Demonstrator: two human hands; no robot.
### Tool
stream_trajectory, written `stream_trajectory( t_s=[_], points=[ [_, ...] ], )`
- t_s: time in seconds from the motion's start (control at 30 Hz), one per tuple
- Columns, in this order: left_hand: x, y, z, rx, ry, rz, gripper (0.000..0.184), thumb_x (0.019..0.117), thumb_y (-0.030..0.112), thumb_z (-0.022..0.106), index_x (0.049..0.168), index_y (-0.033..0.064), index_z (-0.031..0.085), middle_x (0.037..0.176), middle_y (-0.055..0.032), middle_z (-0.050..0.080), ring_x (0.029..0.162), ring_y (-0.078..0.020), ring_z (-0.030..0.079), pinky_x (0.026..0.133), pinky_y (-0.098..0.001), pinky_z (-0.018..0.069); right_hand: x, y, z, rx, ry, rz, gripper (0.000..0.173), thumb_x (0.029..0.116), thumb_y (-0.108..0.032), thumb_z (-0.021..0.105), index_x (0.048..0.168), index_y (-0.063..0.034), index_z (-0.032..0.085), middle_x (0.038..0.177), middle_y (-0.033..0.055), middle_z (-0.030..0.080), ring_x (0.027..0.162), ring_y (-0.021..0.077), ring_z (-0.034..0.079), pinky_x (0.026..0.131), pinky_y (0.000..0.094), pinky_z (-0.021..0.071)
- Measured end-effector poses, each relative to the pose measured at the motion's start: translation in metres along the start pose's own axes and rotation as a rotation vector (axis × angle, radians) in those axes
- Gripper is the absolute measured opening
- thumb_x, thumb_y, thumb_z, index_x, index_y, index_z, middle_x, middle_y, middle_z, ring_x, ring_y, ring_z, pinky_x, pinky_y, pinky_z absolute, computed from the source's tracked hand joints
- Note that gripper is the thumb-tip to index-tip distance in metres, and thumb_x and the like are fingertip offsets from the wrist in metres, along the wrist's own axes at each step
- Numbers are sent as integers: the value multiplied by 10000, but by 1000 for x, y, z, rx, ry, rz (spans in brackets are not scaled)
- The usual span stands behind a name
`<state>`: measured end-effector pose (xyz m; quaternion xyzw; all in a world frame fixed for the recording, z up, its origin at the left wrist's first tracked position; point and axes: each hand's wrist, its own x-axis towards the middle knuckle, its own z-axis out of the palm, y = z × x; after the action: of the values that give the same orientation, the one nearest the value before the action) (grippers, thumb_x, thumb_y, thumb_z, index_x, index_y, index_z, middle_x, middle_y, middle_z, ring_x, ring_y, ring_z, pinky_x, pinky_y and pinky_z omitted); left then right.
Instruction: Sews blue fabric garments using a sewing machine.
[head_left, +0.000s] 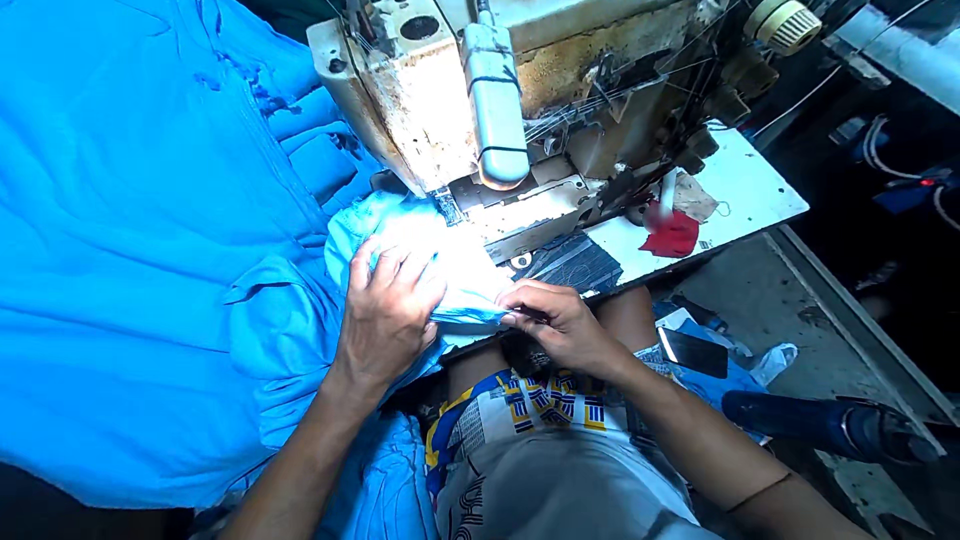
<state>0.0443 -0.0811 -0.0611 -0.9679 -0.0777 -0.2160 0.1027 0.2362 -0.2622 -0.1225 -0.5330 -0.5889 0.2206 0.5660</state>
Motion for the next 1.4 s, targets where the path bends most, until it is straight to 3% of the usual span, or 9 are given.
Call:
stream_trajectory(
  t_s=[0.33,0.5,0.67,0.83,1.0,1.07,1.13,1.23,1.4],
  points=[
    [15,-30,2,-22,16,54,288,893,206,556,1054,84,761,1345,-153,644,1289,-375,569,1168,-657,273,21,5,7,37,86,83,86,987,-88,667,990,-33,732,1007,44,714,838,101,673,738,272,593],
    [29,-48,-6,-47,-40,59,307,859,98,632,1146,50,732,1355,-146,627,1168,-382,602,1011,-580,428,47,12,12,46,122,64,56,973,-73,674,956,-29,704,937,46,683,741,104,632,663,280,565],
    [23,-60,-48,-113,-204,-88,532,859,570,693,1138,117,683,1270,-98,617,1101,-350,595,855,-572,476,62,10,10,98,119,51,69,978,-41,663,1020,1,699,1004,87,694,842,123,671,764,295,600],
    [12,-30,-76,-247,-155,42,261,877,380,692,837,123,670,1183,-80,645,1089,-289,617,897,-508,511,59,6,0,-28,-23,13,135,995,-53,639,1106,-19,708,1082,78,695,926,121,681,838,306,605],
    [1,8,-48,-508,24,112,168,905,265,719,938,100,711,865,-13,682,825,-144,659,729,-350,555,34,-7,-4,-96,-145,-149,140,967,-18,655,1091,-11,718,1051,68,697,935,114,673,843,303,601],
    [1,12,-26,-397,85,126,273,904,292,742,1120,124,732,1055,-61,720,990,-223,671,870,-433,543,23,-7,-3,-96,-115,-170,141,980,-31,653,1098,-8,727,1065,75,712,980,126,693,872,312,615],
    [-1,5,-6,-176,40,111,437,908,258,684,1341,204,672,1371,-122,621,1261,-361,560,1089,-607,370,15,-8,-2,-92,-77,-153,136,995,-53,646,1092,-3,728,1044,76,713,958,125,693,852,302,612],
    [-5,-7,10,-33,18,21,312,855,173,672,1155,150,752,1468,-149,558,1420,-420,435,1200,-722,158,5,-6,0,-97,-36,-99,149,1013,-99,640,1079,-6,736,1035,71,709,925,105,683,829,273,600],
    [-5,4,-4,27,-54,-28,192,849,175,664,1002,119,767,1417,-128,600,1407,-381,465,1200,-708,179,-5,-2,3,-17,6,-41,149,1016,-100,634,1066,1,731,1040,77,710,929,102,677,832,257,586]
  ],
)
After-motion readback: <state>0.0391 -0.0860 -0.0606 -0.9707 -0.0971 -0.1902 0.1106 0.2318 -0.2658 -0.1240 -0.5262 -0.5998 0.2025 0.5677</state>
